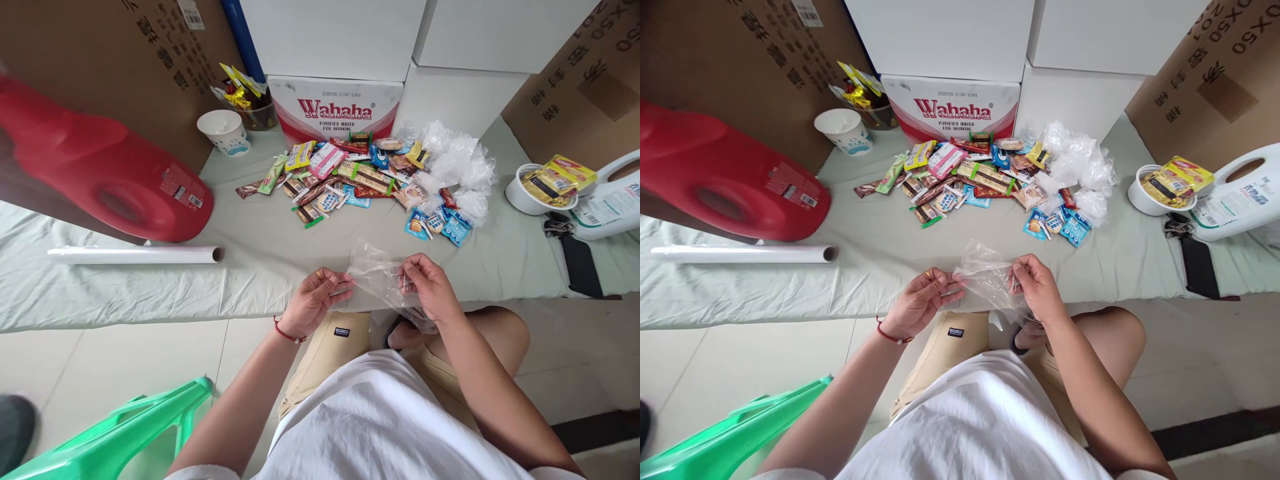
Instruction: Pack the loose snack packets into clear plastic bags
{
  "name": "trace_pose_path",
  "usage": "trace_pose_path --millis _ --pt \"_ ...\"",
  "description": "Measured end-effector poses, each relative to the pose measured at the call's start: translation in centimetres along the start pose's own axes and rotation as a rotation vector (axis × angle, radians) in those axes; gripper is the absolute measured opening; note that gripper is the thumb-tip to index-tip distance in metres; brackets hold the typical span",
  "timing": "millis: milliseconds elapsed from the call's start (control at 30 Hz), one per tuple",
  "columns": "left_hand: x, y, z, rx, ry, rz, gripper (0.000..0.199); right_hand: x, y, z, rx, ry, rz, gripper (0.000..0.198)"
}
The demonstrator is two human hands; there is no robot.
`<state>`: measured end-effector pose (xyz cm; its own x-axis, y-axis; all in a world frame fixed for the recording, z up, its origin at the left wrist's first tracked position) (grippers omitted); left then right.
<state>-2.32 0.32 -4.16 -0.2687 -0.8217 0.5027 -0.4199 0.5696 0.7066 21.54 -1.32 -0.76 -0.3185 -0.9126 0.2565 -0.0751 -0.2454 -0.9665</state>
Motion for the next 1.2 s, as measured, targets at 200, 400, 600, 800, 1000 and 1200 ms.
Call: trace_pose_path --millis 200,400,600,800,1000,1200 --pt "1.4 -2.0 -2.8 -0.094 0.025 0.098 0.061 0.8 -0.3 -0.4 0.158 0.15 0.158 0.033" --pt "0.6 -2.2 -4.4 -0.013 0.324 -0.014 0.035 2.6 -1.8 -2.0 0.435 0.241 0.428 0.024" --pt "-1.6 -0.3 -1.9 0.055 0.489 -0.042 0.037 0.3 -2.3 1.8 0.336 0.42 0.334 0.027" --pt "-2.5 2.8 0.5 -0.204 0.478 -0.114 0.041 -2.7 -0.1 4.7 0.097 0.38 0.062 0.034" --pt "-3.8 5.6 3.6 -0.444 0.624 -0.219 0.025 -3.7 2.7 4.2 0.127 0.297 -0.086 0.033" --pt "2.7 9.9 0.3 -0.856 0.737 -0.998 0.015 -3.8 3.0 2.9 0.198 0.269 0.006 0.027"
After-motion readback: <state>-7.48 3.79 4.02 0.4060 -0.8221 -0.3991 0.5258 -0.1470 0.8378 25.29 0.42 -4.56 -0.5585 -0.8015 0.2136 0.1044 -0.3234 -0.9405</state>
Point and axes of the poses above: each hand's wrist, its own x-axis away from the middle knuckle, its own z-axis out of the back of the hand, y = z × x, the point moved 8 cm from there along -x, towards the middle knuckle, and after that the axes turned 10 degrees about y, right-handed, at the moved point
